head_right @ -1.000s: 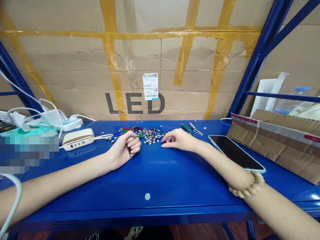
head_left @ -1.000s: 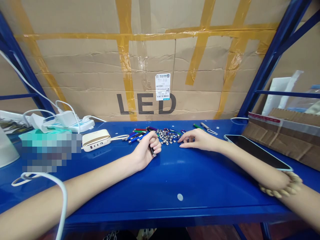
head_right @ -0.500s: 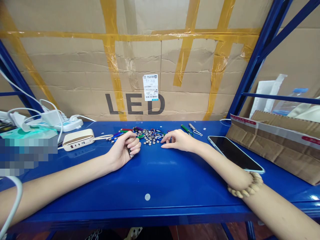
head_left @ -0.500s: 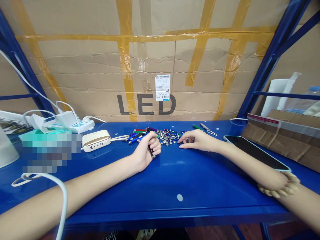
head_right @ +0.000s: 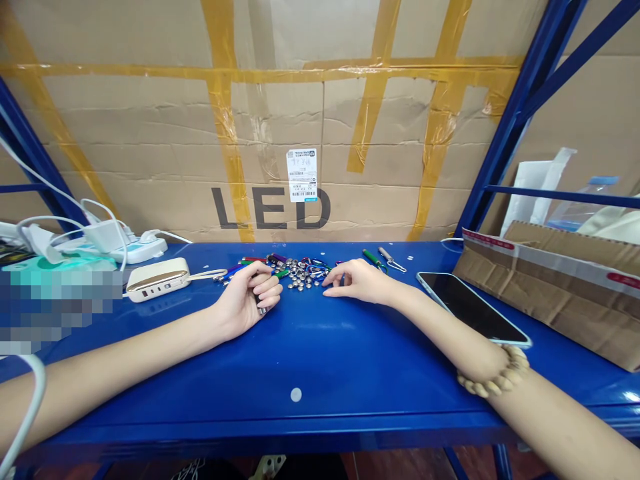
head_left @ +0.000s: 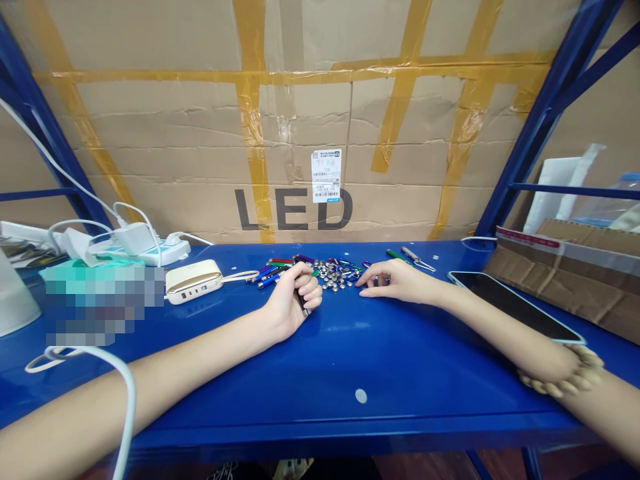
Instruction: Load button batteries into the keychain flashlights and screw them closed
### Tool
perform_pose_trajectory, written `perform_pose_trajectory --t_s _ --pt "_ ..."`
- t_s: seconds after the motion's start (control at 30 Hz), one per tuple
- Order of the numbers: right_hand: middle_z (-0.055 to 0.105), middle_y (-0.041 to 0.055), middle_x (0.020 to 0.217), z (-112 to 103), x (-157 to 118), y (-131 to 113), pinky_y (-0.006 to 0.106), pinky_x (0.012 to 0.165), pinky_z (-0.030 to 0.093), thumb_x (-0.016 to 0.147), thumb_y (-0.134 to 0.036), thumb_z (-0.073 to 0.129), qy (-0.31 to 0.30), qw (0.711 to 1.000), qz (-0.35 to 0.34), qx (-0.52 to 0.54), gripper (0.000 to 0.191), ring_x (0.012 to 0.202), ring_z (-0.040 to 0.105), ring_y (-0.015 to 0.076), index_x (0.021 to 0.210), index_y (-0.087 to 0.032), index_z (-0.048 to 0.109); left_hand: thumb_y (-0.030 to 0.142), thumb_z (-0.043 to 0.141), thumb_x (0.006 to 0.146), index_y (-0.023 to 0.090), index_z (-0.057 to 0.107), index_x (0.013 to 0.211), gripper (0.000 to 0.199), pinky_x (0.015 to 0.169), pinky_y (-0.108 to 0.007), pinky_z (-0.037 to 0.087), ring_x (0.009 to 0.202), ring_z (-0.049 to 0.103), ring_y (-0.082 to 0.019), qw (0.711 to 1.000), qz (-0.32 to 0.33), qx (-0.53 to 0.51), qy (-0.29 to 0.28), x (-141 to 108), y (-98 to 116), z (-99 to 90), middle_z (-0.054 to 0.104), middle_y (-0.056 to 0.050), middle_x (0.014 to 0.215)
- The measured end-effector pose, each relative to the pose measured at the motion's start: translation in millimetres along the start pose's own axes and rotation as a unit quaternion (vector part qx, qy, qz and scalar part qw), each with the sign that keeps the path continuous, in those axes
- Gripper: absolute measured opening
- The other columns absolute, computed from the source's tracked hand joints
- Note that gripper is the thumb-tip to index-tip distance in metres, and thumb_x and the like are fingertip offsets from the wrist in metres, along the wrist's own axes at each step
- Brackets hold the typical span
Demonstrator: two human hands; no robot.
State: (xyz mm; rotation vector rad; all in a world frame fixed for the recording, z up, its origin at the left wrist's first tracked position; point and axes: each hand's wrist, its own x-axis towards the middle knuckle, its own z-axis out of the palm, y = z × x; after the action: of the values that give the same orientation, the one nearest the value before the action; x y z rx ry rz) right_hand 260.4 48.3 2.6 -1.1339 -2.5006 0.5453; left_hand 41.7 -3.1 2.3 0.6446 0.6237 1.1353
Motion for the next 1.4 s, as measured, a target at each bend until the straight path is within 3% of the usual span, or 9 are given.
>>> perform_pose_trajectory --t_s 0.1,0.2,0.3,0.4,0.53,0.83,1.17,1.4 --pt "0.061 0.0033 0.071 5 1 -1 0.025 0.053 0.04 0.069 -0.049 0.063 0.029 0.999 -0.007 0.019 0.039 0.059 0.051 0.0123 0.09 -0.017 0.068 0.012 0.041 0.075 0.02 0.014 0.043 0.043 0.033 -0.019 0.018 0.035 0.02 -0.007 1.0 0.003 0.017 -0.008 1 0 -0.1 0.019 0.005 0.038" --pt "0.054 -0.0013 0.056 10 3 -9 0.025 0.05 0.037 0.066 -0.05 0.066 0.121 0.983 0.011 0.134 0.034 0.049 0.045 0.0096 0.069 -0.016 0.062 0.013 0.042 0.075 0.019 0.016 0.042 0.043 0.033 -0.019 0.018 0.035 0.02 -0.006 0.999 0.005 0.036 -0.019 1 0 0.2 0.019 0.005 0.039" --pt "0.032 -0.0071 0.042 10 4 -18 0.024 0.045 0.033 0.074 -0.052 0.058 0.182 0.909 0.049 0.371 0.048 0.04 0.031 0.0067 0.047 -0.019 0.035 0.014 0.042 0.076 0.019 0.017 0.041 0.043 0.033 -0.019 0.018 0.035 0.02 -0.006 0.998 0.004 0.051 -0.028 0 -1 1.0 0.02 0.005 0.039" --pt "0.018 -0.0081 0.04 3 2 -24 0.023 0.039 0.027 0.078 -0.047 0.054 0.156 0.815 0.037 0.557 0.054 0.037 0.02 0.0063 0.043 -0.021 0.021 0.015 0.041 0.078 0.019 0.018 0.04 0.044 0.034 -0.019 0.018 0.035 0.02 -0.006 0.996 0.005 0.084 -0.036 -1 -1 1.3 0.021 0.004 0.038" --pt "0.017 -0.0061 0.036 -2 -2 -28 0.022 0.036 0.022 0.079 -0.047 0.046 0.125 0.761 0.012 0.636 0.057 0.034 0.018 0.0066 0.039 -0.02 0.016 0.017 0.043 0.079 0.018 0.02 0.04 0.045 0.035 -0.019 0.021 0.036 0.021 -0.006 0.991 0.013 0.121 -0.056 -3 -3 0.0 0.023 0.004 0.039" --pt "0.016 -0.0056 0.036 -1 -8 -45 0.019 0.034 0.02 0.078 -0.048 0.044 0.068 0.721 -0.019 0.689 0.058 0.032 0.02 0.0061 0.04 -0.018 0.013 0.017 0.042 0.079 0.018 0.021 0.041 0.044 0.036 -0.019 0.021 0.038 0.021 -0.007 0.989 0.012 0.132 -0.061 -2 -4 1.1 0.022 0.004 0.04" --pt "0.016 -0.0059 0.037 1 -10 -50 0.019 0.035 0.022 0.078 -0.048 0.045 0.05 0.732 -0.013 0.679 0.057 0.033 0.021 0.0058 0.039 -0.018 0.015 0.018 0.045 0.077 0.019 0.019 0.042 0.044 0.036 -0.019 0.023 0.038 0.022 -0.007 0.991 0.006 0.117 -0.058 -2 -3 -0.3 0.023 0.004 0.04" --pt "0.018 -0.0055 0.035 1 -13 -55 0.022 0.04 0.031 0.082 -0.046 0.037 0.059 0.725 -0.029 0.686 0.055 0.033 0.022 0.0065 0.037 -0.019 0.019 0.017 0.043 0.078 0.019 0.019 0.041 0.043 0.037 -0.02 0.02 0.038 0.021 -0.007 0.992 0.003 0.116 -0.057 -3 -3 -1.1 0.022 0.004 0.041"
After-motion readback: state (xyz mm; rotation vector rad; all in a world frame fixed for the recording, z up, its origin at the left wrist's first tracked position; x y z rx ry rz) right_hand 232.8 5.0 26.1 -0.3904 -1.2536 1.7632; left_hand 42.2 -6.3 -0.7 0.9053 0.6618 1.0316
